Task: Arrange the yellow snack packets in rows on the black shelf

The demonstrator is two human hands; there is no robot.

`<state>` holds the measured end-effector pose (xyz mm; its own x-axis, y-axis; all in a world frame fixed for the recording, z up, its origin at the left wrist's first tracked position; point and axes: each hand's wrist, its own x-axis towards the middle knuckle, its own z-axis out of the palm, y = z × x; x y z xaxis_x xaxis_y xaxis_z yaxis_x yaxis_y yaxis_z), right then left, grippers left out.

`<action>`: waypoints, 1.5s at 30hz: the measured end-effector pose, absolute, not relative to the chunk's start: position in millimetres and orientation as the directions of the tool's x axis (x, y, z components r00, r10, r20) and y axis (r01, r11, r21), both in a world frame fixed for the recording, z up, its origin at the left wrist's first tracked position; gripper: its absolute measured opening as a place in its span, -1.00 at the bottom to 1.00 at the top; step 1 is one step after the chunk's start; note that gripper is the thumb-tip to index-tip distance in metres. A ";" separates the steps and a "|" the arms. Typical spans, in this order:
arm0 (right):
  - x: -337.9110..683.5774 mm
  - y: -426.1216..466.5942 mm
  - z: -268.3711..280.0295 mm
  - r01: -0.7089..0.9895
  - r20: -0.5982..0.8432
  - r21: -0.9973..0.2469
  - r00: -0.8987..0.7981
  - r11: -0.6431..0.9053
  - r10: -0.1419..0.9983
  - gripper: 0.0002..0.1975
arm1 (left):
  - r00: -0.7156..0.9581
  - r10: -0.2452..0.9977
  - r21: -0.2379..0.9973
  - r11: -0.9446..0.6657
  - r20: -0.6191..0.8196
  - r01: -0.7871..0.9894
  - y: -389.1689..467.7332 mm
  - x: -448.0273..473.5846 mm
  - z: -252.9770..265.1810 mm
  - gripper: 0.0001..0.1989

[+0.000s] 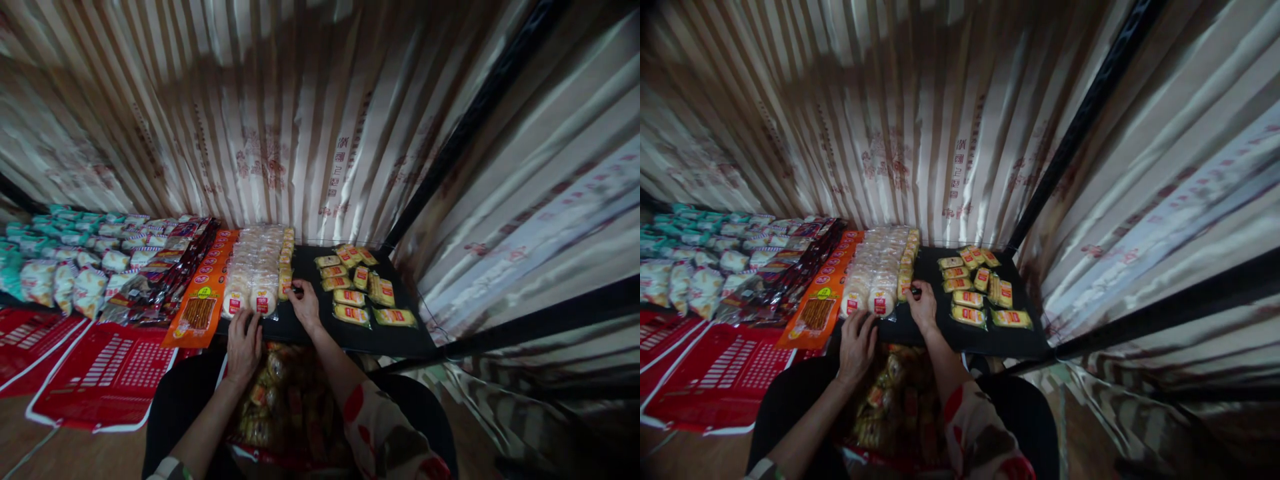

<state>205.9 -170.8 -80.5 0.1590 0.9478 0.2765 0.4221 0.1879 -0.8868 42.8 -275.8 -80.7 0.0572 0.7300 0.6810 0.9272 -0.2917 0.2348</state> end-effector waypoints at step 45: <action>196.9 -328.2 -135.4 0.537 -0.052 -0.841 -0.208 0.070 0.977 -0.68 | -0.359 0.869 0.847 0.450 -0.341 0.284 -339.0 84.4 -134.4 -0.66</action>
